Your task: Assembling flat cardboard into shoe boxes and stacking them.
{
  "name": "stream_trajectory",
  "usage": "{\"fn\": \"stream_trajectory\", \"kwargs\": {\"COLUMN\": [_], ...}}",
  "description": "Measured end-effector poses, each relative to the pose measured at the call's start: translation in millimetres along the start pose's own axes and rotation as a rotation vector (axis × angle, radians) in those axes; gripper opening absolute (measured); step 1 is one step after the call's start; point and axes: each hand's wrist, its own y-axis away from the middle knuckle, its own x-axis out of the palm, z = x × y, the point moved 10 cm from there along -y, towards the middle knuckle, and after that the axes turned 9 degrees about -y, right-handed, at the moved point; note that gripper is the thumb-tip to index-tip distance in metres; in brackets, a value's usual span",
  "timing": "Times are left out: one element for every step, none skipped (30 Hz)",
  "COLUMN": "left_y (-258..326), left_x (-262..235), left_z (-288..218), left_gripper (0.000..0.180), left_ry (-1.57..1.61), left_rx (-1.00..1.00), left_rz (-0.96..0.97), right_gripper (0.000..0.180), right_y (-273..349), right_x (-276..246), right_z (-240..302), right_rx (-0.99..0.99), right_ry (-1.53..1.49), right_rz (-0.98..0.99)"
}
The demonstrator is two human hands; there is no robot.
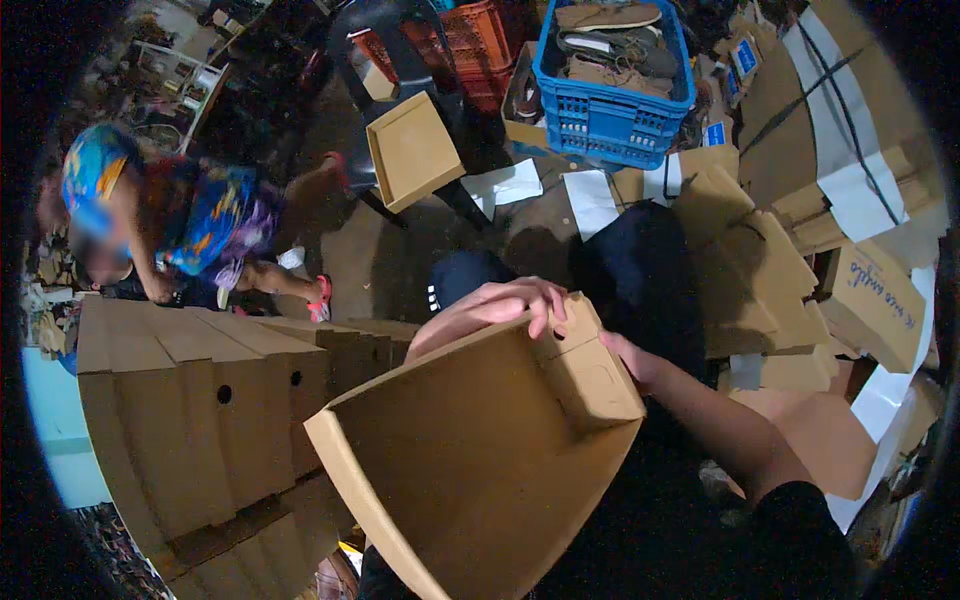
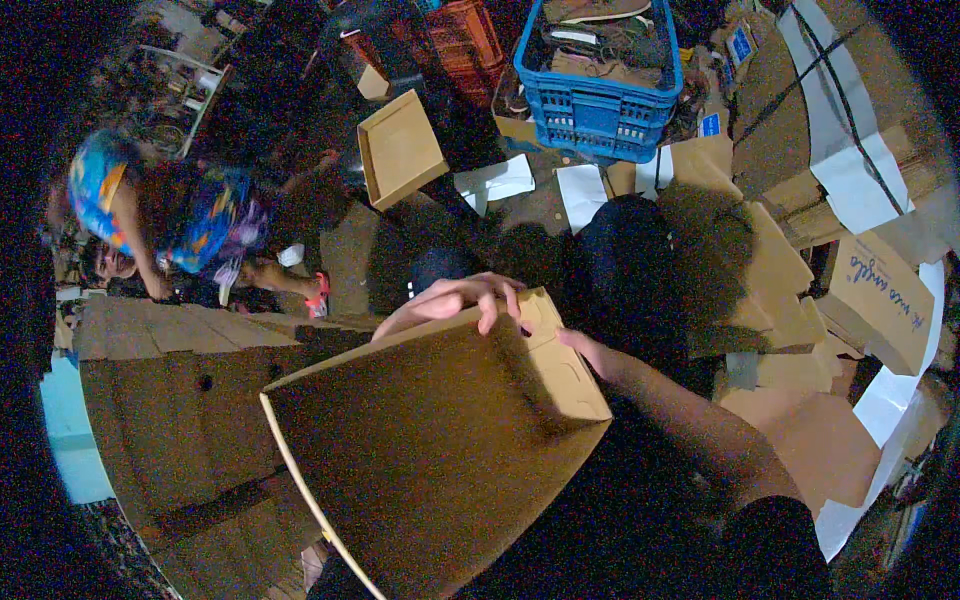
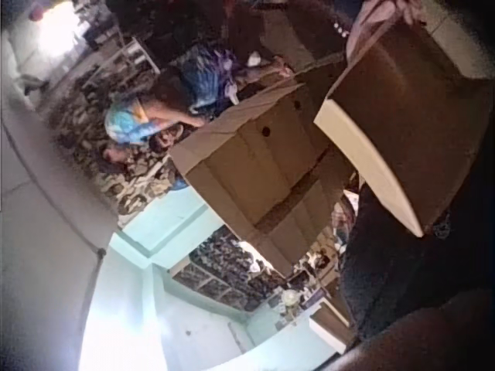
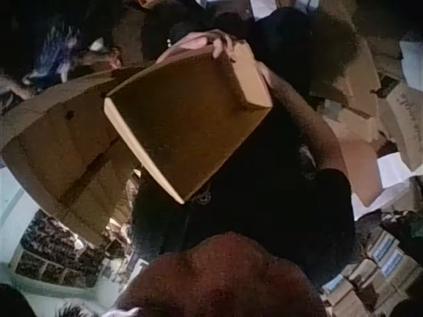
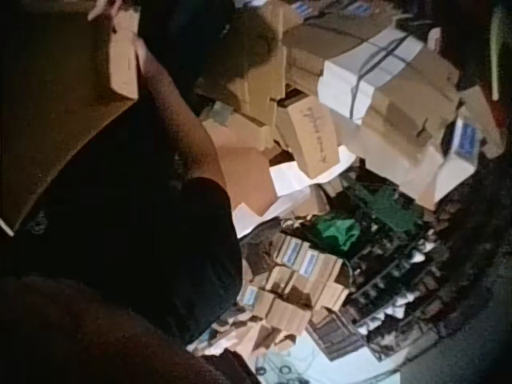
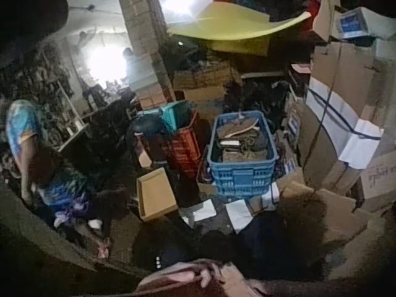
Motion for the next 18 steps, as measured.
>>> {"fn": "stream_trajectory", "kwargs": {"left_y": [-9.0, 6.3, 11.4, 13.0, 12.8, 10.4, 8.9, 6.5, 4.6, 2.7, 2.1, 8.9, 15.9, 21.3, 17.4, 14.6, 12.4, 11.1], "left_x": [8.3, 8.7, 15.5, 16.9, 19.9, 22.5, 25.2, 29.5, 29.7, 28.8, 28.6, 25.3, 22.2, 18.4, 17.2, 17.2, 17.8, 19.9], "left_z": [25.7, 27.1, 36.0, 33.5, 28.9, 32.3, 36.6, 37.6, 24.2, 10.5, 8.1, 4.9, 2.7, -1.8, 2.7, 7.0, 8.2, 12.5], "left_gripper": [0.063, 0.062, 0.061, 0.053, 0.053, 0.049, 0.047, 0.047, 0.046, 0.045, 0.045, 0.045, 0.044, 0.044, 0.044, 0.044, 0.044, 0.044], "left_ry": [-0.003, -0.054, -0.072, 0.047, 0.053, 0.075, 0.097, 0.104, 0.110, 0.116, 0.118, 0.132, 0.146, 0.140, 0.068, -0.004, 0.003, 0.029], "left_rx": [-0.018, -0.072, -0.100, -0.333, -0.334, -0.372, -0.409, -0.406, -0.284, -0.160, -0.160, -0.200, -0.238, -0.242, -0.265, -0.287, -0.280, -0.306], "left_rz": [0.079, 0.095, 0.136, -0.055, -0.062, -0.063, -0.063, -0.056, -0.075, -0.092, -0.090, -0.120, -0.149, -0.167, -0.138, -0.111, -0.109, -0.100], "right_gripper": [0.073, 0.078, 0.083, 0.088, 0.088, 0.085, 0.081, 0.081, 0.076, 0.070, 0.070, 0.065, 0.059, 0.059, 0.057, 0.055, 0.055, 0.055], "right_y": [3.9, -1.2, -0.1, -5.7, -5.9, -5.8, -5.6, -2.6, 0.4, 2.8, 3.5, 0.9, -1.3, -2.8, -2.0, -1.3, -1.0, -1.1], "right_x": [-7.8, 17.0, 33.5, 23.3, 21.6, 18.2, 15.7, 14.4, 19.9, 23.3, 22.7, 27.7, 33.8, 38.8, 33.5, 29.2, 26.2, 23.4], "right_z": [3.4, 1.3, -0.1, 0.3, -0.4, 2.0, 4.3, 7.4, 13.8, 19.9, 25.0, 32.6, 38.2, 39.8, 46.3, 51.7, 50.6, 51.1], "right_rx": [-0.004, 0.108, 0.214, 0.137, 0.146, 0.142, 0.138, 0.136, 0.126, 0.114, 0.114, 0.102, 0.087, 0.094, 0.060, 0.027, 0.030, 0.003], "right_ry": [-0.006, -0.343, -0.678, -0.645, -0.642, -0.515, -0.388, -0.389, -0.288, -0.188, -0.189, -0.013, 0.163, 0.168, 0.302, 0.437, 0.441, 0.464], "right_rz": [-0.032, 0.090, 0.157, -0.093, -0.095, -0.078, -0.061, -0.071, -0.067, -0.065, -0.068, -0.019, 0.030, 0.047, 0.019, -0.007, -0.015, -0.026]}}
